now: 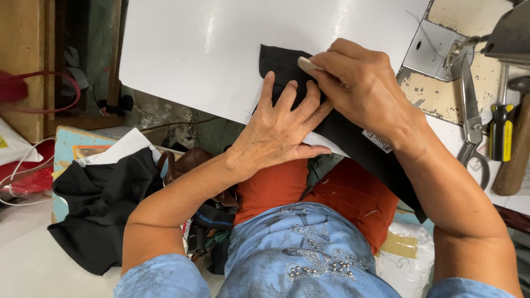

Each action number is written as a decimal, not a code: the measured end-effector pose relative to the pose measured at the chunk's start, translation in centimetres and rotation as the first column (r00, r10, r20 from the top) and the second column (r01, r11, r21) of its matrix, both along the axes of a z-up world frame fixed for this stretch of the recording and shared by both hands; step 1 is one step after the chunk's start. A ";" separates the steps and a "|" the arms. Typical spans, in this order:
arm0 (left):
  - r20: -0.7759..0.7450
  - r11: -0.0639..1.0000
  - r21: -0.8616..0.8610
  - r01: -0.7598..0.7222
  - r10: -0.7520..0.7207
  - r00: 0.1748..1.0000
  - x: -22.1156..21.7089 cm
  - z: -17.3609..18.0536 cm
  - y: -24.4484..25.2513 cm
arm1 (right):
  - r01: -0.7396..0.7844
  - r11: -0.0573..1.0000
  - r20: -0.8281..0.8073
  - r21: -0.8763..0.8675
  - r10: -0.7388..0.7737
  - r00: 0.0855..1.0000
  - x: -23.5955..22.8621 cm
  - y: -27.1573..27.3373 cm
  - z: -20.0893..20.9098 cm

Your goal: Marking a strip of black fabric with chalk and then trimming the edge with scissors at a sewing station

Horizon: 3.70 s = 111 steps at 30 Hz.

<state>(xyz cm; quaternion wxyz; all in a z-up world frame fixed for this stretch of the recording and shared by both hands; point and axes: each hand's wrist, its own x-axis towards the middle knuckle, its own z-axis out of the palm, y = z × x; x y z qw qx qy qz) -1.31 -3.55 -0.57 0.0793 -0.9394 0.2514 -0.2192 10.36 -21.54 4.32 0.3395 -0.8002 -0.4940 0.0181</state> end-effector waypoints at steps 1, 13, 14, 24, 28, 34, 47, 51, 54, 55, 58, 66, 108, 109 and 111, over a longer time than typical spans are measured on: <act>-0.001 1.000 0.008 -0.004 0.004 1.000 0.0 0.0 0.1 | -0.015 1.000 -0.018 0.010 0.015 1.000 0.1 0.3 0.2; 0.014 1.000 -0.017 0.005 -0.005 1.000 0.0 -0.5 0.3 | -0.056 0.998 -0.017 -0.021 0.055 0.998 0.6 1.2 0.2; 0.015 1.000 -0.015 -0.001 0.001 1.000 0.0 -0.3 0.3 | -0.061 0.998 -0.016 -0.019 0.061 0.998 0.3 0.5 0.3; 0.066 0.998 -0.053 0.041 -0.037 0.997 -0.1 -1.4 0.8 | 0.055 0.997 -0.159 0.060 -0.045 0.986 -4.0 -2.9 -0.7; 0.074 0.960 -0.263 0.098 -0.081 0.994 -0.1 -2.1 1.5 | 0.086 0.996 -0.090 0.013 -0.085 0.992 -4.6 -3.2 -2.7; 0.026 0.902 -0.431 -0.006 0.019 0.999 0.0 -4.7 1.3 | 0.072 0.991 0.012 0.113 -0.074 0.997 -4.4 -2.7 -3.8; -0.013 0.879 -0.468 -0.090 0.095 0.995 -1.0 -3.9 1.0 | 0.117 0.986 -0.043 0.123 -0.112 0.993 -4.7 -2.4 -3.9; -0.007 0.890 -0.443 -0.108 0.117 0.993 -0.8 -3.8 1.3 | 0.126 0.987 -0.072 0.099 -0.119 0.990 -4.7 -2.4 -3.4; 0.009 0.898 -0.430 -0.094 0.109 0.994 -0.7 -3.8 1.5 | 0.141 0.987 -0.179 0.083 -0.124 0.976 -4.5 -2.7 -2.6; 0.021 0.899 -0.429 -0.087 0.107 0.994 -0.7 -3.7 1.5 | 0.153 0.985 -0.267 0.081 -0.126 0.956 -4.5 -2.7 -2.3; 0.025 0.970 -0.196 -0.144 0.151 0.988 -0.9 -1.9 2.4 | 0.190 0.982 -0.322 0.014 -0.175 0.930 -3.5 -2.2 0.0; 0.049 0.977 -0.133 -0.168 0.176 0.983 -0.9 -1.5 2.2 | 0.115 0.990 -0.075 -0.082 -0.121 0.990 0.2 0.5 -0.8; 0.094 0.969 -0.167 -0.181 0.199 0.976 -0.6 -0.9 2.8 | -0.162 0.979 0.090 -0.120 0.174 0.981 2.8 5.8 -1.0; 0.103 0.967 -0.182 -0.177 0.197 0.975 -0.6 -1.0 2.8 | -0.151 0.980 0.084 -0.131 0.163 0.983 2.7 5.6 -0.8; 0.093 0.968 -0.162 -0.192 0.209 0.974 -0.8 -1.0 2.7 | -0.141 0.980 0.056 -0.144 0.150 0.987 2.5 4.8 0.0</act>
